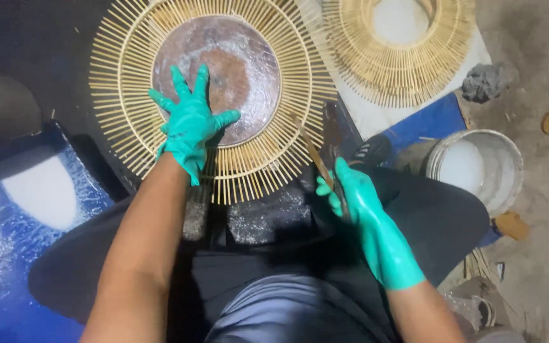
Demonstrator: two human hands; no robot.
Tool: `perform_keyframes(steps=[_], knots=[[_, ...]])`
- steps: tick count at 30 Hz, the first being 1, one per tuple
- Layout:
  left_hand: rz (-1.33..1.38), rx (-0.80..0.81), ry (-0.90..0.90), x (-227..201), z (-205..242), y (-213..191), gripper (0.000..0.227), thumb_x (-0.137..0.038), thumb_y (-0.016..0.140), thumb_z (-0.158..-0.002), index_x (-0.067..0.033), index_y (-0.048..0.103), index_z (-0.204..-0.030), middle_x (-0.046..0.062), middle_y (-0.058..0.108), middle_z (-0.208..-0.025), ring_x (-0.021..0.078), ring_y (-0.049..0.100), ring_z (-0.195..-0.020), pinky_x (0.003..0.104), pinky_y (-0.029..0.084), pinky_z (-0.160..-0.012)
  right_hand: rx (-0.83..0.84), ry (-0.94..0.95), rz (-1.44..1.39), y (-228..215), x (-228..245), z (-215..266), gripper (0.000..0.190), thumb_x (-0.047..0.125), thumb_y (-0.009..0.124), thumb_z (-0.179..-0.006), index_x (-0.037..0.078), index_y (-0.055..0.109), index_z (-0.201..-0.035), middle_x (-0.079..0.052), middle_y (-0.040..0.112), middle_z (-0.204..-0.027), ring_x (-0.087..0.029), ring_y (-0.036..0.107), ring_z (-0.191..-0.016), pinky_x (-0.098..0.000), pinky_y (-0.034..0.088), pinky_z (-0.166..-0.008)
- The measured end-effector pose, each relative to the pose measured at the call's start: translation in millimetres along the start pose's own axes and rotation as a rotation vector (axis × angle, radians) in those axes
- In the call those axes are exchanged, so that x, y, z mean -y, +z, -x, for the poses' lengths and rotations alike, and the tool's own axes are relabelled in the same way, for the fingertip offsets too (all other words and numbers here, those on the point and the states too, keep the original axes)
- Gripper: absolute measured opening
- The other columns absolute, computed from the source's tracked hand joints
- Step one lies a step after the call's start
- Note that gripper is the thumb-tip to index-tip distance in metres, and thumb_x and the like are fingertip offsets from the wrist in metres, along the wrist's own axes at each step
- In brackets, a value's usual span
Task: The recorder uses a brush to apply a liquid substance, likely glue or sealant, to the outer edges and inner slots of a circular bamboo-slat frame.
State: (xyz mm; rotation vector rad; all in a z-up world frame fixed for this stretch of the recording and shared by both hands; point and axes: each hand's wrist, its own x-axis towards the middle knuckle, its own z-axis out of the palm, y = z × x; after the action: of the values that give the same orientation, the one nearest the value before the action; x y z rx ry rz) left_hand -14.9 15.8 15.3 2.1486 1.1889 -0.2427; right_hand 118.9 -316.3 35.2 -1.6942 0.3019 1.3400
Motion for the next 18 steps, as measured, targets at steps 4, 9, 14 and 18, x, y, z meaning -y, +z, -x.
perform_keyframes(steps=[4,9,14,18], knots=[[0.008,0.016,0.013,-11.8,8.8,-12.0,0.12,-0.058,0.088,-0.069,-0.0385,0.019,-0.165,0.01,-0.012,-0.173,0.0608,-0.025,-0.146,0.094,0.012,-0.098,0.034,0.014,0.1,-12.4,4.8,4.7,0.054,0.053,0.054,-0.099,0.002,0.072,-0.096,-0.009,0.069,-0.067,-0.013,0.046,-0.041,-0.0296,0.032,-0.036],[0.059,0.001,0.109,1.9,20.0,-15.3,0.11,-0.051,0.086,-0.074,-0.0329,0.024,-0.163,0.012,-0.01,-0.173,0.056,-0.023,-0.15,0.091,0.008,-0.102,-0.145,-0.267,0.032,-12.0,40.1,18.9,0.042,0.043,0.062,-0.099,0.001,0.067,-0.093,-0.009,0.07,-0.07,-0.014,0.053,-0.045,-0.0295,0.042,-0.039],[0.01,-0.1,0.213,56.0,11.1,15.2,0.098,-0.049,0.08,-0.084,-0.023,0.03,-0.165,0.024,-0.003,-0.172,0.0536,-0.002,-0.156,0.081,0.006,-0.115,-0.299,-0.482,0.257,-28.8,108.9,-2.3,0.025,0.026,0.074,-0.095,0.003,0.065,-0.1,-0.008,0.069,-0.079,-0.014,0.062,-0.054,-0.0284,0.049,-0.046],[0.052,-0.093,0.244,35.1,26.6,-2.1,0.106,-0.052,0.081,-0.084,-0.0081,0.026,-0.163,0.035,-0.002,-0.166,0.0544,0.01,-0.154,0.071,0.003,-0.121,-0.379,-0.5,0.357,-47.0,108.2,-57.2,0.03,0.025,0.077,-0.094,0.001,0.062,-0.103,-0.008,0.067,-0.08,-0.014,0.063,-0.056,-0.0296,0.048,-0.047]])
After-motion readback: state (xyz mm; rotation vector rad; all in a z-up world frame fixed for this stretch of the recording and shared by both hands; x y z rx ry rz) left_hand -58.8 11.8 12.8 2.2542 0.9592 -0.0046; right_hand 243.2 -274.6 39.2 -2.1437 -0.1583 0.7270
